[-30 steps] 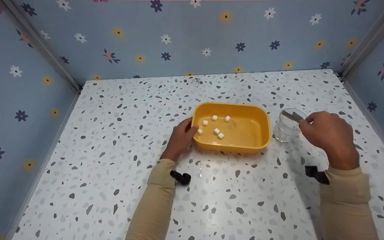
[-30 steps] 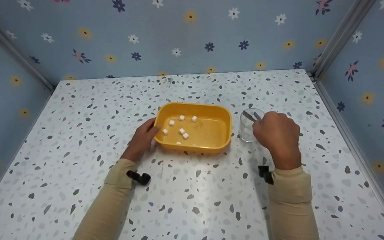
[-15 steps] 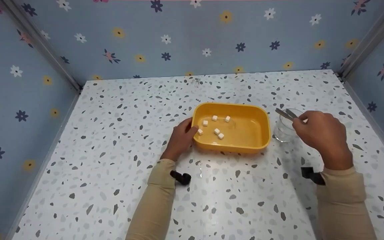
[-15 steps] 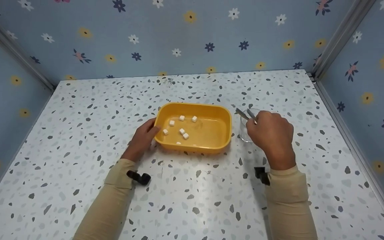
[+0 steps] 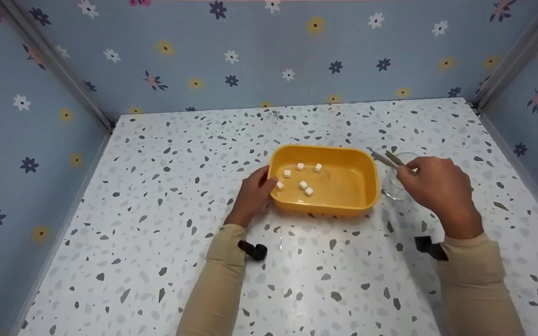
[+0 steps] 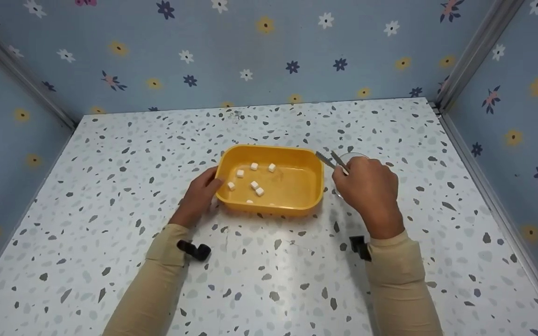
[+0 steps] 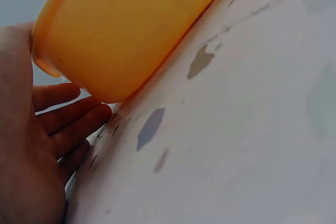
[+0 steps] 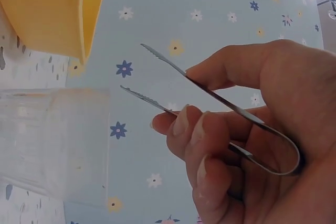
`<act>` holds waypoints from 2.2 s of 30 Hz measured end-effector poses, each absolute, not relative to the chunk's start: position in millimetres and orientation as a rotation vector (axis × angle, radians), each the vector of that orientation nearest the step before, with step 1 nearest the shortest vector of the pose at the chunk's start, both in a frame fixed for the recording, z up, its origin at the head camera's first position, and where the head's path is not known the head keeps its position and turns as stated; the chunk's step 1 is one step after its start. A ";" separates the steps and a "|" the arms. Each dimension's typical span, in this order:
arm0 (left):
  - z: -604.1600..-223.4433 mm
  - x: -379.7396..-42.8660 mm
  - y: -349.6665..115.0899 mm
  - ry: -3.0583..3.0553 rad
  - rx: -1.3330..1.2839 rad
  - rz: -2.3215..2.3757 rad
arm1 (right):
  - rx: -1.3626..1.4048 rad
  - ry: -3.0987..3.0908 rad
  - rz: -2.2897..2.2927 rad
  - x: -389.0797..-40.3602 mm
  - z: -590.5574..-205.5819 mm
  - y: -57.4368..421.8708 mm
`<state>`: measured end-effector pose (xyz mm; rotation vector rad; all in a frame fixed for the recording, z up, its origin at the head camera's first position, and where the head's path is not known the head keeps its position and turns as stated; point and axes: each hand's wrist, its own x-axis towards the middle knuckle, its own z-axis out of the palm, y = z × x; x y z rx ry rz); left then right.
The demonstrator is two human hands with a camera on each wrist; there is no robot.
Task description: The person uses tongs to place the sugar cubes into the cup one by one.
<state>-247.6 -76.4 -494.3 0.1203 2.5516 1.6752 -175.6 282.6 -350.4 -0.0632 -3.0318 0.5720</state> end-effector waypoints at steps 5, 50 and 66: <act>-494.8 -246.7 -76.0 2.547 0.103 1.680 | -0.040 -3.043 0.586 -175.8 -352.0 276.4; -491.2 -245.4 -75.4 2.555 0.137 1.681 | 0.192 -3.019 0.506 -178.0 -377.9 238.4; -491.4 -244.9 -76.0 2.545 0.110 1.674 | 0.251 -3.023 0.505 -178.8 -386.2 229.5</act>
